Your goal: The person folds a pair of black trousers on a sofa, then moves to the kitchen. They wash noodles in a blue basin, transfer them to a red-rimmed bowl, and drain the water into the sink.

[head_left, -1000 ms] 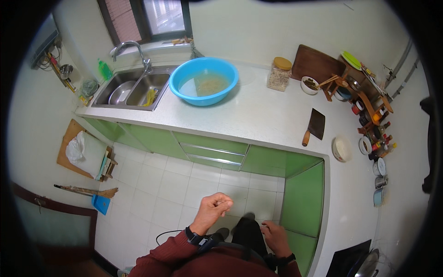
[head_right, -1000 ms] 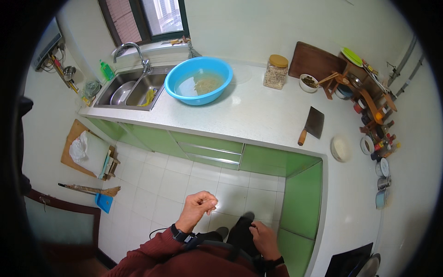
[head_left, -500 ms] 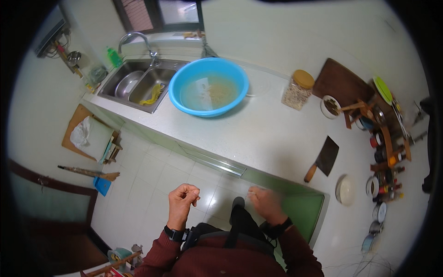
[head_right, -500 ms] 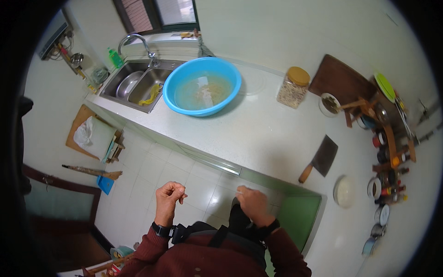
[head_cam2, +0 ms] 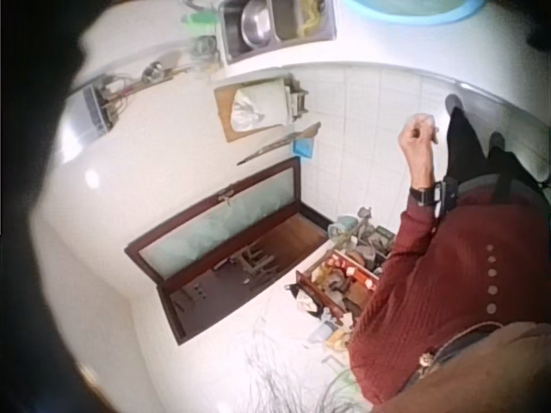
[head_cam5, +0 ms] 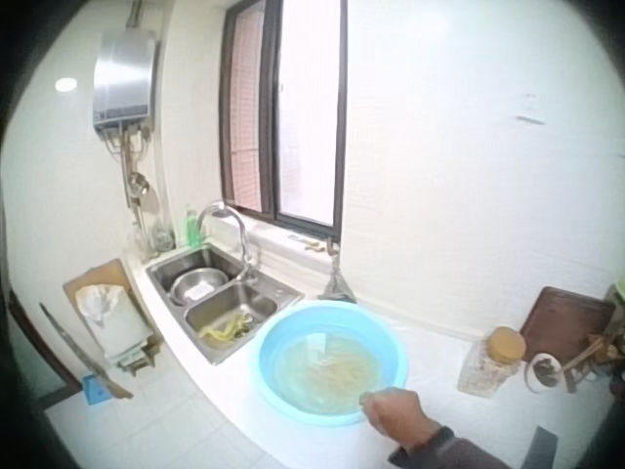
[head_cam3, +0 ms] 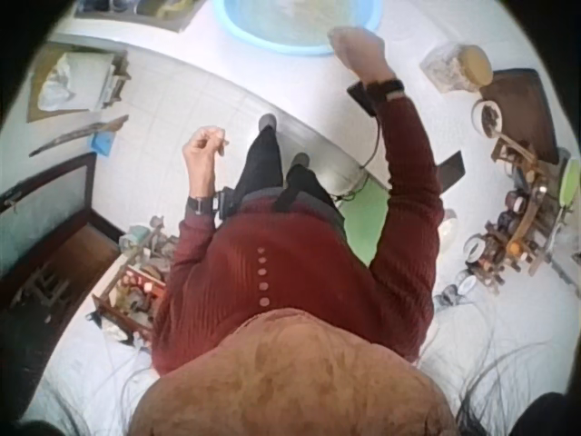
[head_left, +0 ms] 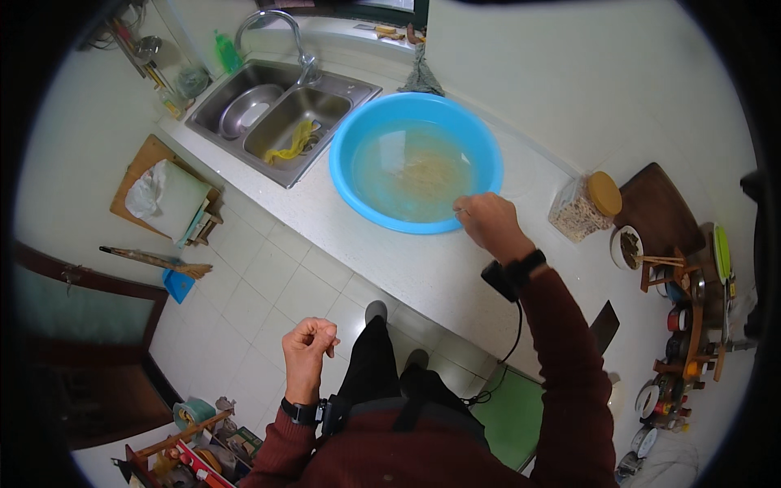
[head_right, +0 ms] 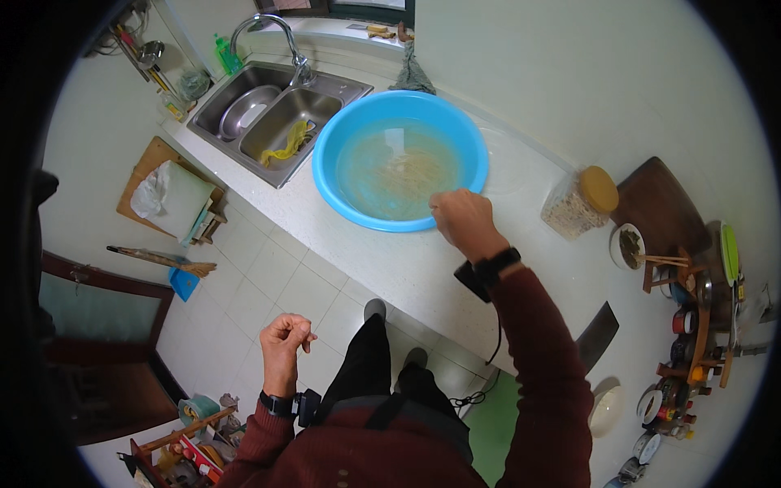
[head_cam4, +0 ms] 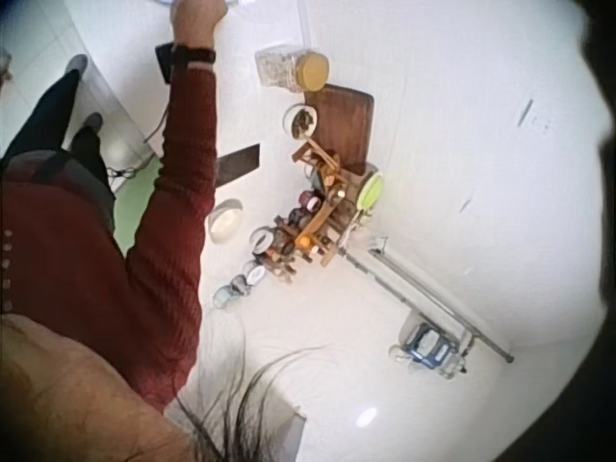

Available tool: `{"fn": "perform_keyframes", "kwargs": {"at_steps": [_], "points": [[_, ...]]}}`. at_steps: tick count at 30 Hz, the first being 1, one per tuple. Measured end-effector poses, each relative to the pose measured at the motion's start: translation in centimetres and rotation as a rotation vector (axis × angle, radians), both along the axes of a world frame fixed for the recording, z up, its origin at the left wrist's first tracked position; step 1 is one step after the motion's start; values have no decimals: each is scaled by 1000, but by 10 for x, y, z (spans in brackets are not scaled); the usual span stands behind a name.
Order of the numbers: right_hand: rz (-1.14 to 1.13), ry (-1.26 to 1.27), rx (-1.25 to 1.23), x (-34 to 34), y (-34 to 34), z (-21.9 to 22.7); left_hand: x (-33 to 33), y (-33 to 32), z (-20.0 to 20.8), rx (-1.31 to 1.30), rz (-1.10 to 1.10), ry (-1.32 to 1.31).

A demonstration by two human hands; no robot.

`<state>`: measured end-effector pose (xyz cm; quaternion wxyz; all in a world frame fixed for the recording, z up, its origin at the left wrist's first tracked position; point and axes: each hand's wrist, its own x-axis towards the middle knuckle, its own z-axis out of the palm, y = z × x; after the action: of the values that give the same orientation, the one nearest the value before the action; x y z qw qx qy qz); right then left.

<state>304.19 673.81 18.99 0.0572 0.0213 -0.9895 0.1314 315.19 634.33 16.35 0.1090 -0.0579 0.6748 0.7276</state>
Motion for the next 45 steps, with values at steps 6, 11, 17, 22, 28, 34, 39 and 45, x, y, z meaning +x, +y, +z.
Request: {"fn": "perform_keyframes", "kwargs": {"at_steps": [6,11,17,22,28,34,39,45], "points": [[100,-312,204,-99,-10,-28,-77,-13,5,41,71,19],[63,-533,333,-134,-16,-46,-127,-30,7,38,89,23],[116,-743,285,-126,-18,-41,-170,-33,3,-3,60,-9],[193,-546,-81,-112,-15,-1,-192,-14,22,-15,6,-10],[131,-492,-667,-107,-13,88,-218,43,61,-23,-205,101],[233,-320,-796,-99,-17,129,-249,130,80,-101,-505,408],[281,-183,-936,-94,-10,129,-252,161,79,-111,-556,379],[211,-107,-1031,-97,7,107,-248,154,81,-5,-477,299]]}}
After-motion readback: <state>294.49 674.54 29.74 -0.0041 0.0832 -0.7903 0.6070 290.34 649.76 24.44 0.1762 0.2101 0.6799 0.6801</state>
